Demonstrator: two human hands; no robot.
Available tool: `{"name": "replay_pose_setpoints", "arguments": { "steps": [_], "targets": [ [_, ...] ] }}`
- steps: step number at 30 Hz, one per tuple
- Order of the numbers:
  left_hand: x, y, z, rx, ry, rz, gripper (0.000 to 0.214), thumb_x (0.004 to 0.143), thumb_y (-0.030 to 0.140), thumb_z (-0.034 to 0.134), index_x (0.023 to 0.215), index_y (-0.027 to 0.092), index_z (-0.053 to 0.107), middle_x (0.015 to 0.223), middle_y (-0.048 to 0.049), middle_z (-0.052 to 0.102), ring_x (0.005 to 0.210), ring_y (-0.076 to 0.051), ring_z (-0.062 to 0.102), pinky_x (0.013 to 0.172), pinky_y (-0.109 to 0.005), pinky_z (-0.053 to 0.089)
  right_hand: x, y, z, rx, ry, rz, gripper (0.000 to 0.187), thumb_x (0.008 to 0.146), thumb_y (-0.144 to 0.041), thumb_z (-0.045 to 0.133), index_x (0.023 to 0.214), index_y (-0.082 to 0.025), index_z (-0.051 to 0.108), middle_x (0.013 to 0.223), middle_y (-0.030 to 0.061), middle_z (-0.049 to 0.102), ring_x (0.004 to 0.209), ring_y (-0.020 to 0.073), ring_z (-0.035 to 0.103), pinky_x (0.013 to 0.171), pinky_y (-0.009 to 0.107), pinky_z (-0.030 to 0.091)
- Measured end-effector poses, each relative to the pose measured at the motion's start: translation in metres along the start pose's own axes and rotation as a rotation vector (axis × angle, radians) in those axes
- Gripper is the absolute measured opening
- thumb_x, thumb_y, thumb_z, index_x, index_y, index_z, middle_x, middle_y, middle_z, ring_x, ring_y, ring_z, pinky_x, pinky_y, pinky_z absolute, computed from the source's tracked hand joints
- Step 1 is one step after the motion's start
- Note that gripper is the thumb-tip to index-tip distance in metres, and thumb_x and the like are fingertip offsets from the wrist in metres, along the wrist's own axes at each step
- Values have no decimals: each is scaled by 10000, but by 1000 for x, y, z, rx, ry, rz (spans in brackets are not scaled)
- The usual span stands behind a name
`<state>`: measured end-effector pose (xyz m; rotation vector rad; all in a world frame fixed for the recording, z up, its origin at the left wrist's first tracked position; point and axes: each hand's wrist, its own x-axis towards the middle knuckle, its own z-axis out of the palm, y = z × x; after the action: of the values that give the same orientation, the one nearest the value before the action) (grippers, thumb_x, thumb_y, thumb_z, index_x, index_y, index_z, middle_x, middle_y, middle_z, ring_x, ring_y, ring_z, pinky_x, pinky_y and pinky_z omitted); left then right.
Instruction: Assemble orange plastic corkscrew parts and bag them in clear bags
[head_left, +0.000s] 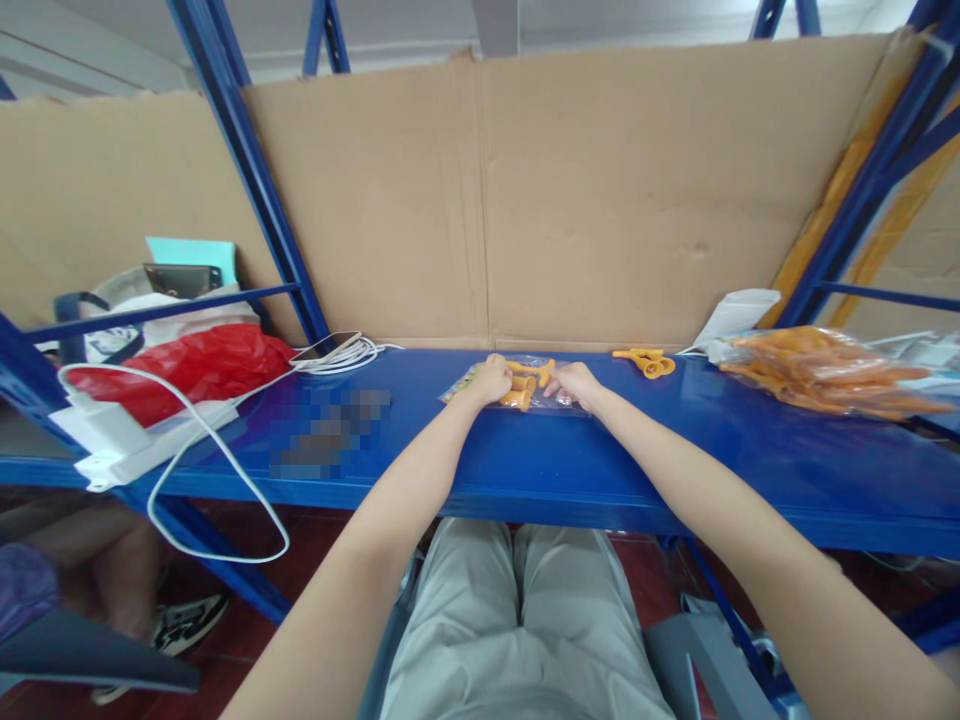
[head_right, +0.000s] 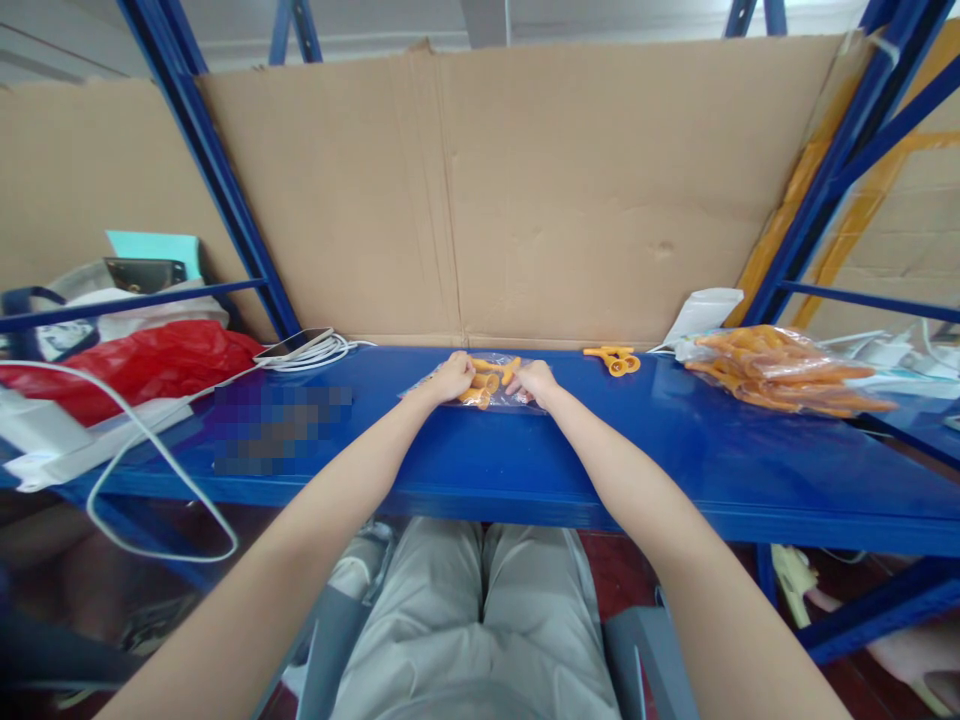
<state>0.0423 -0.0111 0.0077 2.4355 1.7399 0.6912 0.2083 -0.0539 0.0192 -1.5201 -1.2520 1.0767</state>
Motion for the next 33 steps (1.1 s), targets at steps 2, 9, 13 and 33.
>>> {"name": "replay_pose_setpoints", "arguments": {
  "steps": [2,9,13,33],
  "targets": [
    [1,-1,0,-12,4,-12,247,912,147,409,1049,113,611,1211,-175,621,1138,-259,596,992,-351,445,-1,0,-1,3,13,-9,278,964,-159,495,726,-114,632,458,24,635,277,50,369,292,150,313],
    [4,-5,3,-99,27,-25,200,904,154,427,994,155,605,1214,-164,622,1149,-262,593,988,-353,453,2,3,-6,-29,-49,-57,254,800,-115,698,561,-134,615,457,35,635,301,58,383,301,175,341],
    [5,-6,4,-123,48,-26,194,897,134,421,973,150,599,1197,-162,627,1141,-252,594,1001,-353,448,5,6,-5,-105,-47,-140,290,791,-138,690,517,-149,598,413,13,588,292,57,364,294,179,314],
    [6,-8,7,-103,66,-13,221,920,122,387,942,149,605,1142,-136,633,1125,-226,583,1015,-314,431,18,15,1,-404,-234,-527,103,740,-155,546,653,-192,589,389,-85,447,409,100,418,486,206,314]
  ]
}}
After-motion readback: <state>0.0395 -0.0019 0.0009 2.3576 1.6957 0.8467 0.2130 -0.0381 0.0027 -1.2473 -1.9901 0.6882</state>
